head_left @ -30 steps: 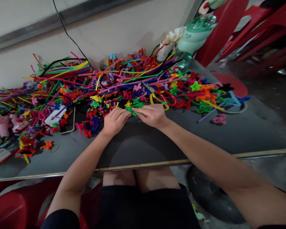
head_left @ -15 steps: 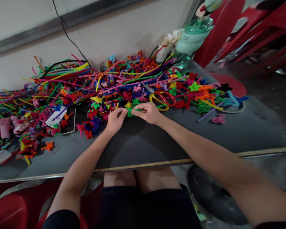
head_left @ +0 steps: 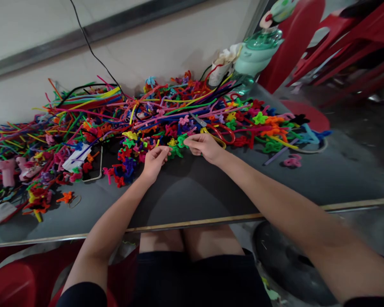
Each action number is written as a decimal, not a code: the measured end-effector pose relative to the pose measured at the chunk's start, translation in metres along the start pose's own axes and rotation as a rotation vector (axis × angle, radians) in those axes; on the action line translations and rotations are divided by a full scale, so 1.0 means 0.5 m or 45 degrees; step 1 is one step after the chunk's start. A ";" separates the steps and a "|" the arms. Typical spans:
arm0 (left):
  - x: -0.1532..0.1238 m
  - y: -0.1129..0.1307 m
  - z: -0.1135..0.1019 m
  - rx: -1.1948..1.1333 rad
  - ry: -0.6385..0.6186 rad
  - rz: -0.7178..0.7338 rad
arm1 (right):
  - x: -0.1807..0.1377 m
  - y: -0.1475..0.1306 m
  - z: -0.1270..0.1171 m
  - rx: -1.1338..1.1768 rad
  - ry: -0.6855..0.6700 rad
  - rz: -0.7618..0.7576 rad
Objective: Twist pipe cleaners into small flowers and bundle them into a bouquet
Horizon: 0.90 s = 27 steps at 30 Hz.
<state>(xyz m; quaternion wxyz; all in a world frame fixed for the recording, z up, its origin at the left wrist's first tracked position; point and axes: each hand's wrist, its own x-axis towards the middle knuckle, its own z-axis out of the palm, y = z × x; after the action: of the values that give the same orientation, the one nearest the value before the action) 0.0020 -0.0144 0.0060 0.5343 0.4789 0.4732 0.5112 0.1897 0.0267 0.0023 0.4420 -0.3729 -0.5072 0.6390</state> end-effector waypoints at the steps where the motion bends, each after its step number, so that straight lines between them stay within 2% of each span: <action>1: 0.001 -0.002 -0.001 -0.002 0.004 0.000 | 0.001 -0.001 -0.002 0.032 0.011 0.000; 13: 0.005 -0.018 -0.002 0.085 -0.107 0.082 | 0.001 0.000 0.009 -0.037 0.080 0.012; 17: 0.006 -0.021 0.001 0.100 -0.026 0.139 | -0.009 0.006 0.015 -0.434 0.083 -0.209; 20: 0.006 -0.025 0.003 0.176 -0.033 0.178 | -0.024 0.005 0.028 -0.691 0.088 -0.409; 24: 0.005 -0.028 0.002 0.251 -0.066 0.168 | -0.036 0.002 0.040 -0.799 0.052 -0.475; 27: 0.002 -0.026 0.002 0.313 -0.028 0.197 | -0.037 0.003 0.043 -0.875 0.151 -0.516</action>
<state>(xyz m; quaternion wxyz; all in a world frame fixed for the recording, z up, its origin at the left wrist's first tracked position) 0.0041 -0.0136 -0.0071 0.4359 0.5813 0.4880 0.4838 0.1756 0.0020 0.0058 0.4373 -0.4276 -0.7281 0.3095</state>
